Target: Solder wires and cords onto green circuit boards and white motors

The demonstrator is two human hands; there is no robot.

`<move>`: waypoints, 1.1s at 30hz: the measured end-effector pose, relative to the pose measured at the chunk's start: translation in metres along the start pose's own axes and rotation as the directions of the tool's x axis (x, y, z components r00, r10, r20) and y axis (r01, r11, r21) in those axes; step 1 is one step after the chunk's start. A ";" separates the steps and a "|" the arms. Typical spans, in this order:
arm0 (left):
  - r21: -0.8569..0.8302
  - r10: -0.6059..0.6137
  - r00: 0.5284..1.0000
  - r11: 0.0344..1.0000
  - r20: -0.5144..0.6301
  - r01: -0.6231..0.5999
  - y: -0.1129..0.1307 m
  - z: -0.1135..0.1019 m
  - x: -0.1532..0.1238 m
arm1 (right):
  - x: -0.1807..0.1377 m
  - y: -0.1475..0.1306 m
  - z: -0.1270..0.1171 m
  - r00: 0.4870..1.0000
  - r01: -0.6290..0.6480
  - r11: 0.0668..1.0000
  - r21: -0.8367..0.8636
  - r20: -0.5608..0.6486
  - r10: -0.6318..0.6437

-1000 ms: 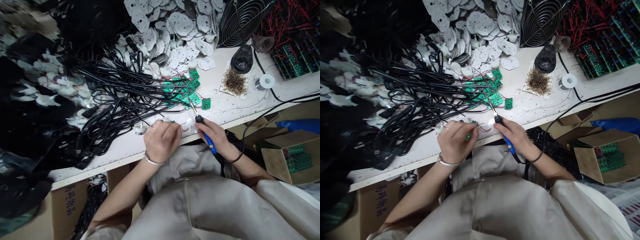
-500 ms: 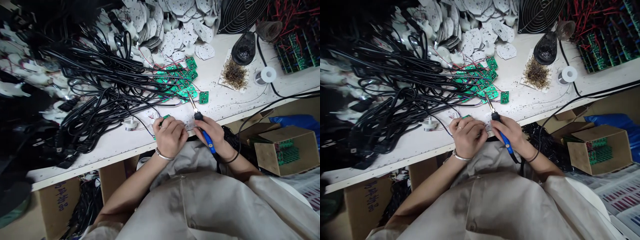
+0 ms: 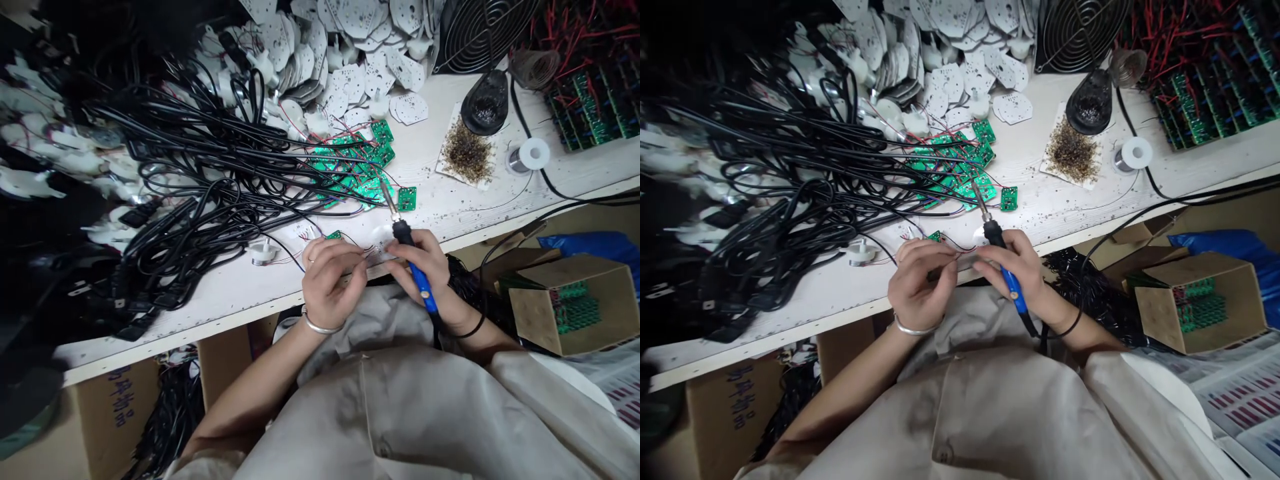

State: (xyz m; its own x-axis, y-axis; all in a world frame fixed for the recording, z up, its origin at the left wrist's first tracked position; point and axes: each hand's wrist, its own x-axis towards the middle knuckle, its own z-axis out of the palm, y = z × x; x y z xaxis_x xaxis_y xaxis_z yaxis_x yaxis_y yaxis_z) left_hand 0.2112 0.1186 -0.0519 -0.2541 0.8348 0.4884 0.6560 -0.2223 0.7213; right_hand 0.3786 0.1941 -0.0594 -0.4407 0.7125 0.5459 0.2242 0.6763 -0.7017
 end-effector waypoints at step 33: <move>0.306 0.132 0.979 0.936 0.155 -0.175 -0.002 0.031 0.013 | -0.020 0.023 -0.006 0.995 0.097 0.967 -0.234 0.057 -0.086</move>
State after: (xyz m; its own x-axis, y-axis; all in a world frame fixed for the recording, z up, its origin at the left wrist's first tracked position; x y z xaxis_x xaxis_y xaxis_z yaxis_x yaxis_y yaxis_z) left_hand 0.2292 0.1453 -0.0626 -0.0517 0.8660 0.4973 0.8760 -0.1998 0.4390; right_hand 0.3978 0.1968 -0.0831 -0.5073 0.6402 0.5768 0.3775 0.7668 -0.5191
